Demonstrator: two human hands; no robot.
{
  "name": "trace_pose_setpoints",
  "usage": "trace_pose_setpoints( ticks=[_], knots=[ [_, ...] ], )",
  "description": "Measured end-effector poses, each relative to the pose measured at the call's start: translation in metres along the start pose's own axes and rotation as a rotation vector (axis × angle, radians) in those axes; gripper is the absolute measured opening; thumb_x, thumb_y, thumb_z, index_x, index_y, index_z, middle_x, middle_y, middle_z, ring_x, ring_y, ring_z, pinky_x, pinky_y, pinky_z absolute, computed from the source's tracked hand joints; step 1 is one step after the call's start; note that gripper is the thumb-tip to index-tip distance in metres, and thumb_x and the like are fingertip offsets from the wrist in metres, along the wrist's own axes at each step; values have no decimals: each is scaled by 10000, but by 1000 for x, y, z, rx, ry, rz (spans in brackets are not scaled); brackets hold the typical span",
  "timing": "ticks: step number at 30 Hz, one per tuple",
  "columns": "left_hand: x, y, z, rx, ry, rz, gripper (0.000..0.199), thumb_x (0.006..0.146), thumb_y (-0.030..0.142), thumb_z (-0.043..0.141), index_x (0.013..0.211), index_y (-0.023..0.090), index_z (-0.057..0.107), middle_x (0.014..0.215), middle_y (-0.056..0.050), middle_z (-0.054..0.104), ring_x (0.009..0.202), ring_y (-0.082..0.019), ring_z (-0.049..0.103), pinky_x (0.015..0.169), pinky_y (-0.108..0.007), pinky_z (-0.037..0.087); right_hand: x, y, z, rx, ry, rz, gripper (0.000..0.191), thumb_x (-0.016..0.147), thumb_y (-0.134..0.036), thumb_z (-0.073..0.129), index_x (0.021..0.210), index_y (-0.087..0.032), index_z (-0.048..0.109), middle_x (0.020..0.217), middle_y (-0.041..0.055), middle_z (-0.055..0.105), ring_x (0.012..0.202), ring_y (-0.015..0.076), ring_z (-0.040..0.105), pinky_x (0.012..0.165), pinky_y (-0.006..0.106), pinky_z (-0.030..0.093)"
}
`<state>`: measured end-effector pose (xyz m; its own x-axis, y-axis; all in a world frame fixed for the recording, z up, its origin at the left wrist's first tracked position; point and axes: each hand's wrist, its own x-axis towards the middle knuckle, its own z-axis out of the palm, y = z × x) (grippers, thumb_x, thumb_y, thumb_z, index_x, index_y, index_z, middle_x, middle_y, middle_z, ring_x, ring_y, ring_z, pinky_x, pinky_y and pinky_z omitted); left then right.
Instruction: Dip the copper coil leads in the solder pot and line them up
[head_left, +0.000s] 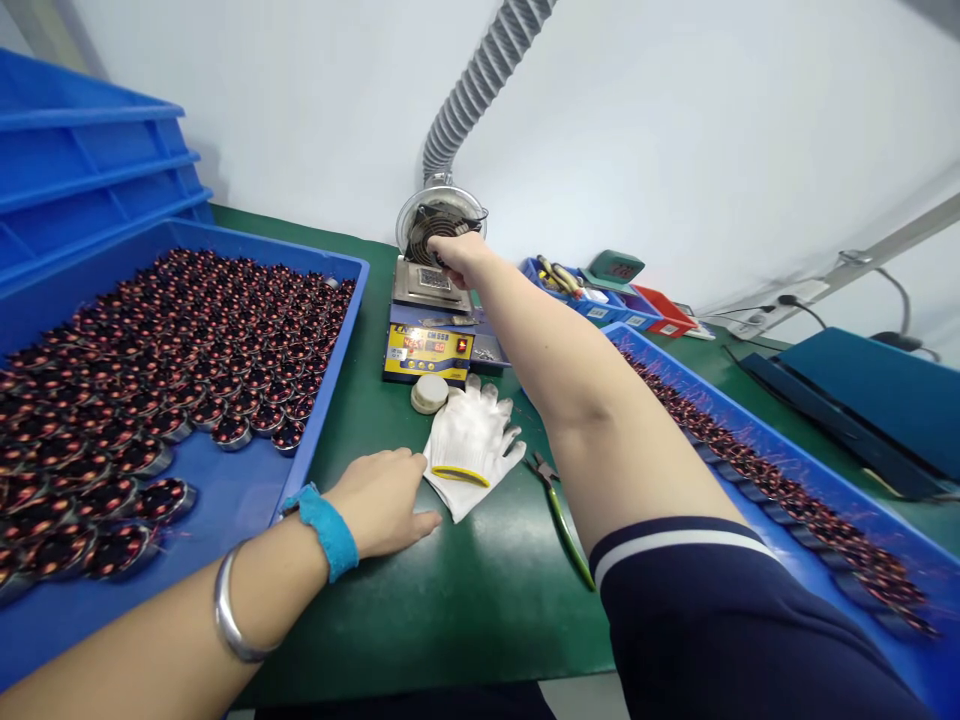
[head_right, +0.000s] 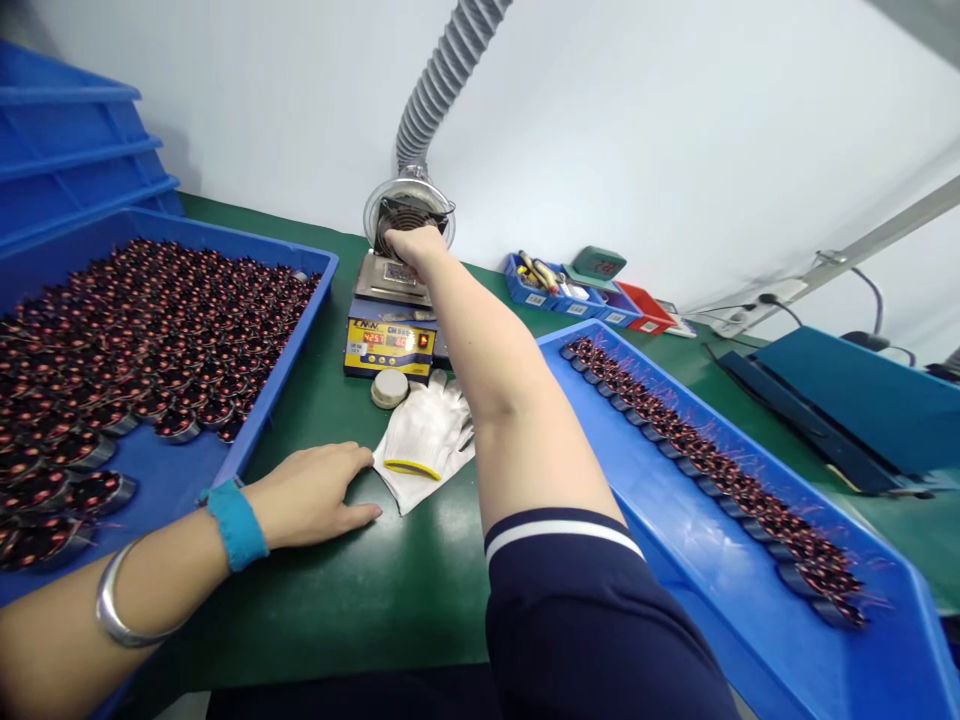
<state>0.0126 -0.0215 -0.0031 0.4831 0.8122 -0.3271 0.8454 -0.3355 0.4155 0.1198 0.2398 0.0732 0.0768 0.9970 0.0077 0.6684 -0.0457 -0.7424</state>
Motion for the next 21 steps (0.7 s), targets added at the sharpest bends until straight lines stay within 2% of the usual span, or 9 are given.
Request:
trace_pose_setpoints(
  ticks=[7,13,17,21],
  knots=[
    [0,0,0,-7,8,12,415,763,412,550,1066,138,616,1099,-171,646,1021,-362,603,841,-462,476,-7,-6,-6,96,31,26,167,742,-267,609,796,-135,521,609,22,497,479,120,478,411,229,403],
    [0,0,0,20,2,8,433,764,422,541,1086,140,604,1087,-162,649,1002,-353,613,832,-455,482,-16,-14,-29,268,-25,88,195,807,-334,557,781,-149,501,576,-11,479,420,66,398,416,182,339],
    [-1,0,-2,18,-2,8,431,757,431,542,1074,147,611,1085,-160,655,989,-349,620,824,-446,485,-39,-10,-50,393,-124,115,238,837,-367,521,771,-139,511,548,-22,460,395,39,352,417,144,306],
    [0,-1,-1,-6,6,15,442,745,452,547,1061,153,624,1108,-158,659,1001,-339,621,836,-429,484,-74,8,-75,490,-200,125,341,866,-423,472,762,-108,551,502,-23,435,389,40,325,397,140,290]
  ],
)
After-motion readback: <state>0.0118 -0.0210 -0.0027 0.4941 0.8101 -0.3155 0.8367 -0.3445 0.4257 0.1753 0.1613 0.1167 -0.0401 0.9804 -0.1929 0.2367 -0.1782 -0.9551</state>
